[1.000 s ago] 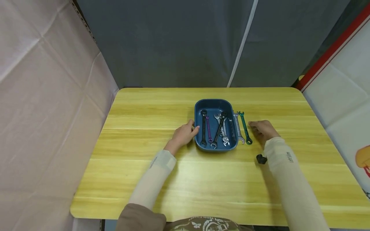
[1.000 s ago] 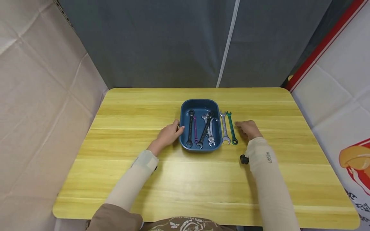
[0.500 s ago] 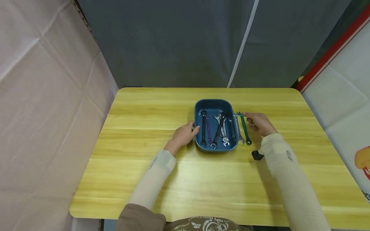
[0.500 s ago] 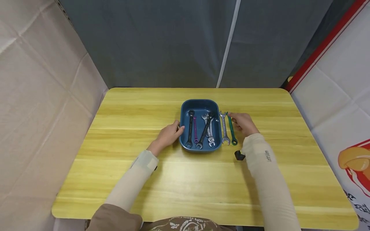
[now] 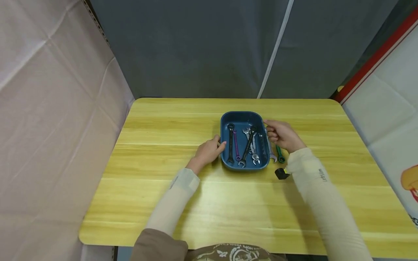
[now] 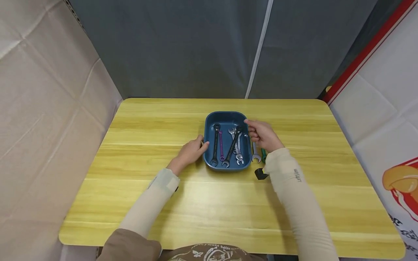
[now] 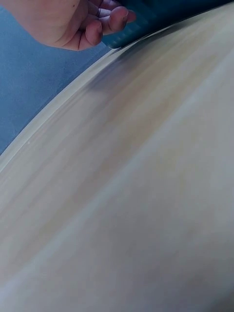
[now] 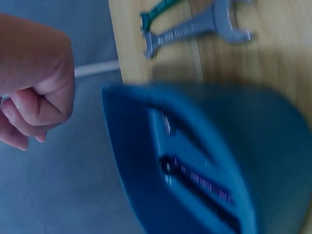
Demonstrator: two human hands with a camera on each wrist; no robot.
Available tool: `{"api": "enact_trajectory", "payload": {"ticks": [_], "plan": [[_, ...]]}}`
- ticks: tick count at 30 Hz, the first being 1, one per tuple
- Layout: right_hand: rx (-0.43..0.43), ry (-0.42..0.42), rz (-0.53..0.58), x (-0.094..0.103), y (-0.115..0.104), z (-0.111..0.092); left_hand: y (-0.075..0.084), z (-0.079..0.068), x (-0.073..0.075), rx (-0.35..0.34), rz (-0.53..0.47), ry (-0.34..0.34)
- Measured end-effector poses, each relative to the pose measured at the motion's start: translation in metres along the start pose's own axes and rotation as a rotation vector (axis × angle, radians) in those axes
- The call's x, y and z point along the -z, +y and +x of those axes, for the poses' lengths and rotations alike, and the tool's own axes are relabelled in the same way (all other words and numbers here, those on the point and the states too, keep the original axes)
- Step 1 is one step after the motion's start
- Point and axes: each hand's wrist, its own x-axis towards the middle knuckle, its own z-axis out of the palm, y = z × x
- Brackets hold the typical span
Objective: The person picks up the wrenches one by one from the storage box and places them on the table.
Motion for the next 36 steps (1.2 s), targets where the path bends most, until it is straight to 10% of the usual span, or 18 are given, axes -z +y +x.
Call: {"api": "enact_trajectory", "payload": {"ticks": [9,36], "plan": [[-0.011,-0.106,0.028,-0.036,0.020,0.016,-0.001,0.000,-0.001,0.008,-0.005,-0.002],[-0.098,0.037,-0.096,-0.060,0.068,0.043,-0.001,-0.001,-0.003,-0.005,0.034,0.002]]}}
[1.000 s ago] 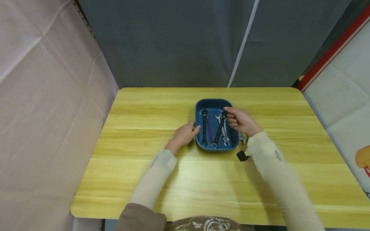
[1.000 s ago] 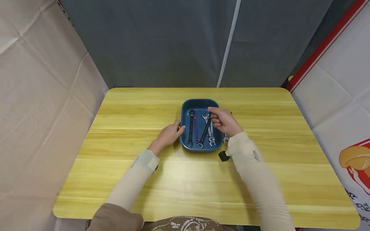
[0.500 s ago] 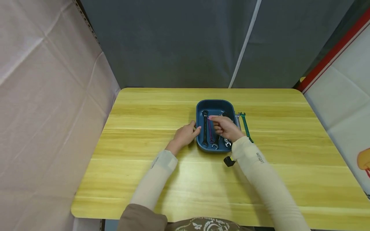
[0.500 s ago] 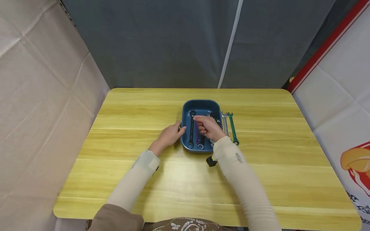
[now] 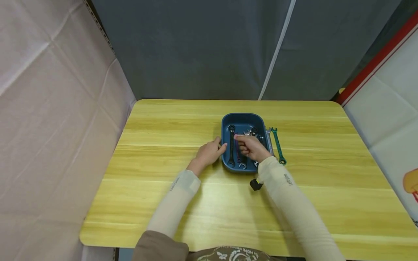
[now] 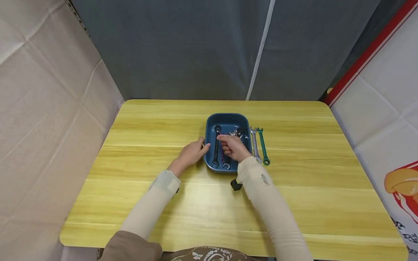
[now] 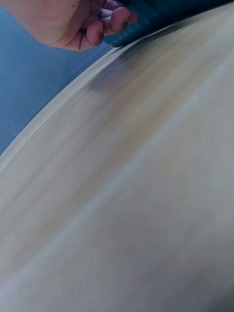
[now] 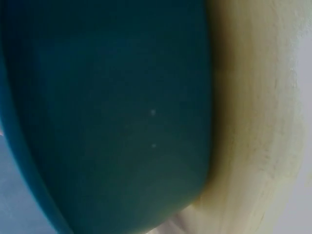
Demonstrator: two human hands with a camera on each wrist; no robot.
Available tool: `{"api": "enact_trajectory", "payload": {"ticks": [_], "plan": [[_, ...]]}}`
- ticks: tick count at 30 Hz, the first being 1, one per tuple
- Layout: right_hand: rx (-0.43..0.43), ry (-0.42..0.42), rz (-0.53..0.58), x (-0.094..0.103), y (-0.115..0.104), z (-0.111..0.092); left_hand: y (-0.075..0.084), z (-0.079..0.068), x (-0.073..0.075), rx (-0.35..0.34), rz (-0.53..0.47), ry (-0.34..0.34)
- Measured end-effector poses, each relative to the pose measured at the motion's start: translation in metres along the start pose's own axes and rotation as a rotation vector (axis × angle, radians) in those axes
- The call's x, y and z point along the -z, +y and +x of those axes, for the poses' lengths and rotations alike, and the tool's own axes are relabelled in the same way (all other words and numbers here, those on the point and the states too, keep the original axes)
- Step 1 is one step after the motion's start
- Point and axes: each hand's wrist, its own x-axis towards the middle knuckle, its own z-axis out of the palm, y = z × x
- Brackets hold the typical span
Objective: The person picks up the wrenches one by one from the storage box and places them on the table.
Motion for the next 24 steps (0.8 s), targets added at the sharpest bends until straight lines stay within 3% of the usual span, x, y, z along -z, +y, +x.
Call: {"api": "enact_trajectory", "payload": {"ticks": [9,15,20,24], "plan": [[-0.007,0.039,-0.063,0.000,0.006,0.006,0.003,-0.002,0.002,0.003,-0.002,-0.014],[-0.037,0.151,-0.166,0.001,0.011,0.010,0.003,-0.002,0.000,0.000,-0.019,-0.029],[-0.046,0.208,-0.287,0.002,0.017,0.015,0.002,-0.003,-0.001,0.011,0.004,-0.027],[-0.012,0.241,-0.481,0.004,0.021,0.016,0.002,-0.002,-0.002,0.009,0.014,-0.030]]}}
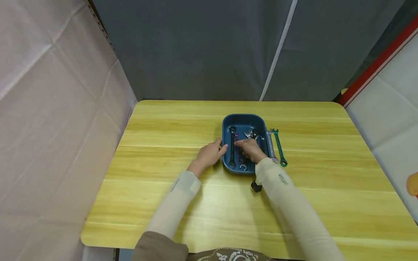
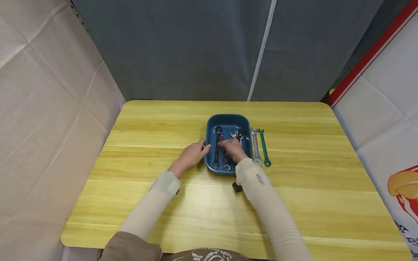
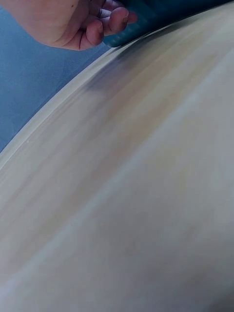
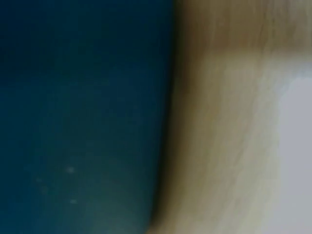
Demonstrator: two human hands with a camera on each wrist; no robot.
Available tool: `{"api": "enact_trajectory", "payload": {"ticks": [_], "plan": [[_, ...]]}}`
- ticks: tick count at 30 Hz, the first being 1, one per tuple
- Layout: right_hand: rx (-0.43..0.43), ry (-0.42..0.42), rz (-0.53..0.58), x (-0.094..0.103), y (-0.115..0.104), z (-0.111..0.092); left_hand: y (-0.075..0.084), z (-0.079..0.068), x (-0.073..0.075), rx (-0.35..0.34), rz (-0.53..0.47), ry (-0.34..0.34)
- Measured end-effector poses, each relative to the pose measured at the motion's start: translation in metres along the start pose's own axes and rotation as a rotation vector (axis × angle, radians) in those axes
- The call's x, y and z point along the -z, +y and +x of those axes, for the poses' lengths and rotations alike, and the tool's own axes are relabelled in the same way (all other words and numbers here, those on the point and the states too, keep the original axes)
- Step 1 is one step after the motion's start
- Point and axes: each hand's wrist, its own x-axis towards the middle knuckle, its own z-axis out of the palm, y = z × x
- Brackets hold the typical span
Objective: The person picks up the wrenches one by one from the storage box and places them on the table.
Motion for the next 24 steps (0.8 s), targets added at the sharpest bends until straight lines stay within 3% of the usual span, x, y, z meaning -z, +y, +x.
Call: {"api": "enact_trajectory", "payload": {"ticks": [6,10,24], "plan": [[0.143,0.074,-0.329,-0.005,0.003,0.000,-0.001,0.000,0.000,0.001,0.001,-0.009],[0.180,0.122,-0.504,-0.008,0.003,-0.001,0.000,0.000,0.000,0.000,0.012,-0.003],[0.166,0.208,-0.748,-0.024,-0.001,-0.001,-0.001,-0.001,-0.001,-0.028,-0.006,0.021]]}}
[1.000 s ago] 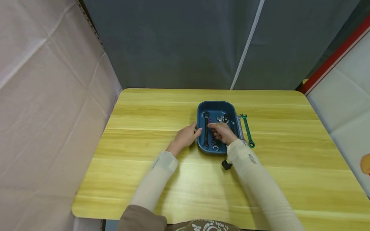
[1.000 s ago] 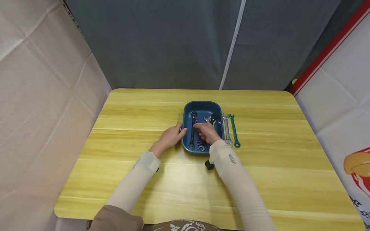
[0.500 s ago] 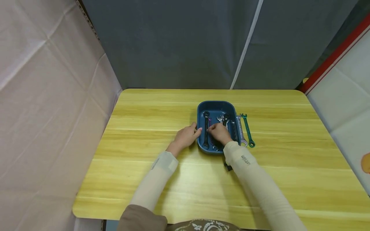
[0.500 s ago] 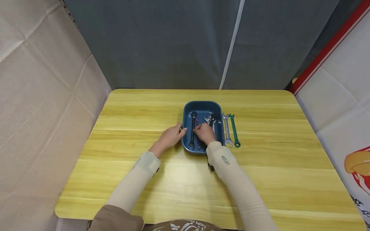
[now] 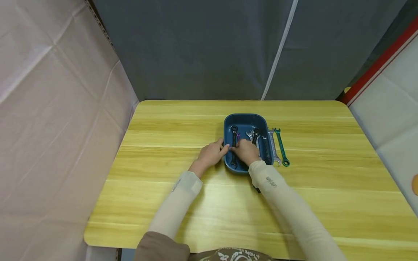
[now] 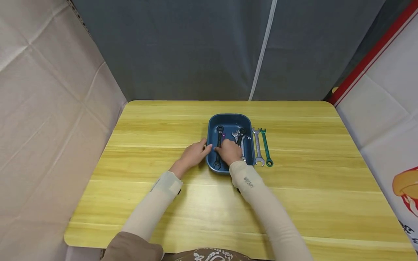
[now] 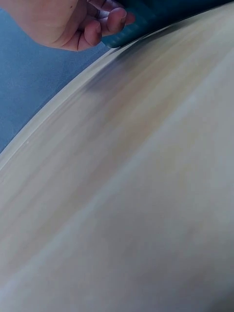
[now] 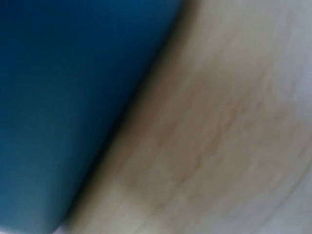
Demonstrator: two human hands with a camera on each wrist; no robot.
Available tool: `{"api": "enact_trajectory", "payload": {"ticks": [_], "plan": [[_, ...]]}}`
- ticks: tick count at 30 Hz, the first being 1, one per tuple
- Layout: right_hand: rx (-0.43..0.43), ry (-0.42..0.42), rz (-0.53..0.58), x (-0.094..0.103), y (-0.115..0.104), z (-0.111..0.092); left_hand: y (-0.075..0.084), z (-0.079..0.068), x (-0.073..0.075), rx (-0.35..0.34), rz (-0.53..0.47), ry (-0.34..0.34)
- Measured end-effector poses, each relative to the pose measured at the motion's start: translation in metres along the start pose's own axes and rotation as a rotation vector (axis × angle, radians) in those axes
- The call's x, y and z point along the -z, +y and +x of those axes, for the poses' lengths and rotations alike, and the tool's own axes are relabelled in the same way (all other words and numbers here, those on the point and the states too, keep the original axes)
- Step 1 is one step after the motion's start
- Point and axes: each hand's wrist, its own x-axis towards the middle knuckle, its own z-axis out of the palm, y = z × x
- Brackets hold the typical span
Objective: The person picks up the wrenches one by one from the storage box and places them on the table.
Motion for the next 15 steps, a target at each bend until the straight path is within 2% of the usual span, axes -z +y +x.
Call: {"api": "enact_trajectory", "payload": {"ticks": [5,15], "plan": [[-0.006,0.009,-0.087,-0.0024,-0.0036,-0.0001,-0.0008,-0.0012,0.0003,-0.002,-0.003,0.001],[-0.023,-0.033,-0.075,-0.0015,-0.0094,-0.0014,-0.0001,-0.0008,0.0011,-0.007,-0.007,0.004]]}}
